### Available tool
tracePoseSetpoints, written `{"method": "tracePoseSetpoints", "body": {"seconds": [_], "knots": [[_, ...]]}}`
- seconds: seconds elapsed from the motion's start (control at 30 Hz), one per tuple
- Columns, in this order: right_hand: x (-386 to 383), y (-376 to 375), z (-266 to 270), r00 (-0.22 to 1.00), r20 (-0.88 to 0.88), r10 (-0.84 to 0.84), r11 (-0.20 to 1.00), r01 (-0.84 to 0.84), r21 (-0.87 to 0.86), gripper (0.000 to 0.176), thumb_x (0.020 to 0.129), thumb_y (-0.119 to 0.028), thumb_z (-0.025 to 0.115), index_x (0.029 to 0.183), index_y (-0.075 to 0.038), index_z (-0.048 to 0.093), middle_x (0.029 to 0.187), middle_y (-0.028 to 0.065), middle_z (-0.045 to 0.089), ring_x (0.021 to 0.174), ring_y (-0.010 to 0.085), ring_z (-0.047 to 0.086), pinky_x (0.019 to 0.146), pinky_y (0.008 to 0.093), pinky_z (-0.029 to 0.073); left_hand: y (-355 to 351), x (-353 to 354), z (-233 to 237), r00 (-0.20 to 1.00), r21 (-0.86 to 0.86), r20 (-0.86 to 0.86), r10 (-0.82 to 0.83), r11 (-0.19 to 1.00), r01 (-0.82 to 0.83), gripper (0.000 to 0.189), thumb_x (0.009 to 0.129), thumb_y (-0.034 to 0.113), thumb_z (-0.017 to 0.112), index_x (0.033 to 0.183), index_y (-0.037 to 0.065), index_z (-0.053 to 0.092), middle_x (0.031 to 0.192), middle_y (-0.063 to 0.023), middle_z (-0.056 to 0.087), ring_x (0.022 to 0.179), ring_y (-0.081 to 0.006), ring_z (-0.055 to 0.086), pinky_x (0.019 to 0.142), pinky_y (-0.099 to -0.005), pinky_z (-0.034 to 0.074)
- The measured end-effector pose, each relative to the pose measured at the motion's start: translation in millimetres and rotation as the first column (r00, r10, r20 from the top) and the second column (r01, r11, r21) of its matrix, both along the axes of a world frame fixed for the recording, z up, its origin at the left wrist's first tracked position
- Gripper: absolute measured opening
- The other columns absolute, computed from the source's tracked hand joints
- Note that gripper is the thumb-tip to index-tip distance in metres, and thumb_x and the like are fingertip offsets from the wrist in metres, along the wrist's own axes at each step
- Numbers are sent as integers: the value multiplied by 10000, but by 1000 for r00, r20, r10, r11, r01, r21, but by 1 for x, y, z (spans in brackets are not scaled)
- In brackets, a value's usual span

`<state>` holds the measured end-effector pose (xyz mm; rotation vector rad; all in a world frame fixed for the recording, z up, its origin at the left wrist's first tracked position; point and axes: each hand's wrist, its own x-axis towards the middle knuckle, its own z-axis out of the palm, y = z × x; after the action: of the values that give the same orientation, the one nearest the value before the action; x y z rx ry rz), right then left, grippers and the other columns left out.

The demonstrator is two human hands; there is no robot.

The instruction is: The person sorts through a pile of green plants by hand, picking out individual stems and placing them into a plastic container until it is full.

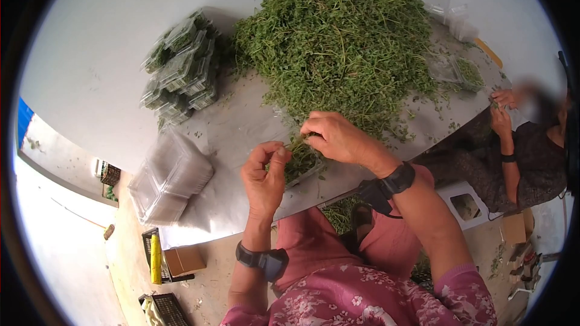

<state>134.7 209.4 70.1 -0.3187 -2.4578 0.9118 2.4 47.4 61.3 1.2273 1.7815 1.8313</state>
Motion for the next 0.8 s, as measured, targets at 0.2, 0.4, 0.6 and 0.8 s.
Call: {"method": "tracePoseSetpoints", "body": {"seconds": [0.2,0.4,0.6,0.8], "knots": [[0,4,-8,995,-94,-19,999,23,46,143,898,-87,657,1015,-5,670,935,162,622,876,377,626,787,451,506,-2,-5,-1,1000,-2,-17,4,1000,-4,96,1003,51,626,1037,-29,667,864,-61,719,807,-105,662,764,-241,530],[1,-2,4,999,-40,9,1000,-8,28,156,900,-96,638,1015,3,671,955,174,629,936,391,635,857,470,513,0,-1,0,1000,-8,-7,-6,1000,6,100,1003,56,629,1034,-31,667,863,-59,718,803,-103,655,764,-242,528],[0,-2,-1,999,-44,11,1000,-10,12,136,903,-73,642,1015,4,647,969,173,617,924,393,627,832,459,512,1,-1,-1,1000,-6,2,-5,1000,6,101,1003,55,629,1038,-31,668,861,-58,718,807,-105,658,770,-242,529],[0,-1,-3,996,-94,10,1000,-7,29,121,915,-42,627,1028,2,623,971,167,602,907,392,614,783,453,500,2,-1,-2,1000,18,11,0,1000,0,98,1002,52,627,1036,-30,670,859,-61,722,806,-107,662,770,-243,529]]}}
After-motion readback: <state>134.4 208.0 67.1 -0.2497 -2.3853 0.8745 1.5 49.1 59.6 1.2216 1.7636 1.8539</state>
